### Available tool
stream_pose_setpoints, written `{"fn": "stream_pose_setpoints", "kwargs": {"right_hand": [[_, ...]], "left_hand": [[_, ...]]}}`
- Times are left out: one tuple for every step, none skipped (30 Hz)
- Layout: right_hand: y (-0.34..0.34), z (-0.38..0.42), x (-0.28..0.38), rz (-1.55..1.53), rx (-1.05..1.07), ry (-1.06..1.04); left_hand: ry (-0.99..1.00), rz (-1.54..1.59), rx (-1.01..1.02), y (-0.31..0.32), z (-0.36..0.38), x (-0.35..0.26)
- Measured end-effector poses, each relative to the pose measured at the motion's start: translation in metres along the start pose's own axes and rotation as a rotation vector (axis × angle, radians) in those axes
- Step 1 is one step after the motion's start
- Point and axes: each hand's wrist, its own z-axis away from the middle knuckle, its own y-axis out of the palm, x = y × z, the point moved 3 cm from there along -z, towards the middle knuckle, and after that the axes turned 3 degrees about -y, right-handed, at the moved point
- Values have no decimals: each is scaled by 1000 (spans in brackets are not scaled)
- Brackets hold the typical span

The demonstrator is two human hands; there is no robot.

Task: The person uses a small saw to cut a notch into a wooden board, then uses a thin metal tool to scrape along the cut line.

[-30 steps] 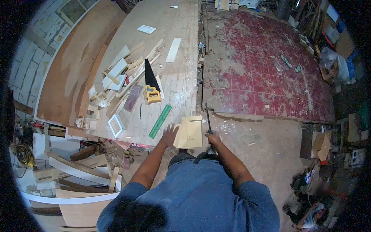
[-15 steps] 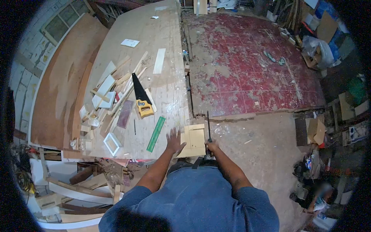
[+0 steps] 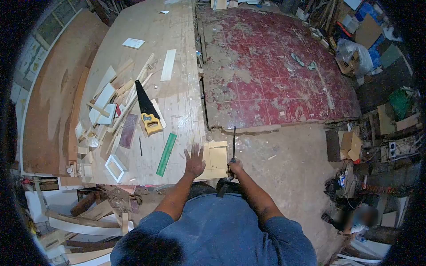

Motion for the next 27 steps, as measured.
{"fn": "stream_pose_setpoints", "kwargs": {"right_hand": [[2,3,5,-13,-25,-12],[3,6,9,-13,-27,-7],[2,9,14,58,-42,-22],[2,13,18,129,-57,-36],[5,18,20,128,-62,-30],[2,17,22,394,-216,-262],[1,17,24,661,-367,-495],[3,11,21,563,-355,-488],[4,11,22,565,-361,-483],[8,11,21,393,-270,-500],[13,10,20,223,-177,-511],[22,32,43,111,-45,-271],[31,43,54,27,-36,-218],[36,44,55,-51,26,-139],[39,43,55,-125,89,-60],[41,41,52,-159,121,-51],[44,39,49,-198,155,-38],[47,41,49,-208,161,-25],[50,40,47,-202,165,-4],[52,40,47,-157,126,10],[54,38,43,-112,89,22],[55,27,27,-111,95,40],[56,17,18,161,-4,-189],[59,12,11,431,-102,-420],[68,19,17,424,-97,-403],[83,37,36,544,-131,-478],[93,49,60,673,-168,-568]], "left_hand": [[0,3,4,2,-2,0],[31,-11,-19,3,-4,0],[64,-24,-41,5,-5,-1],[67,-21,-35,8,-6,0],[66,1,-46,11,-8,2],[64,23,-57,11,-8,3],[67,26,-51,12,-8,3],[56,59,-63,12,-8,3],[47,92,-76,10,-10,4],[52,98,-73,9,-13,3],[37,115,-53,10,-14,4],[20,134,-32,11,-14,5],[19,149,-28,12,-14,6],[18,140,-20,13,-14,7],[12,134,-13,13,-16,7],[1,120,13,13,-17,7],[-13,137,22,13,-18,4],[-8,145,8,12,-19,5],[-4,149,-2,11,-19,7],[-19,160,29,11,-20,8],[-29,162,45,8,-21,8],[-24,175,54,8,-22,9],[-18,187,66,8,-22,9],[-20,195,66,14,-24,10],[-23,190,84,16,-25,11],[-3,166,64,20,-22,13],[19,146,25,22,-25,12]]}}
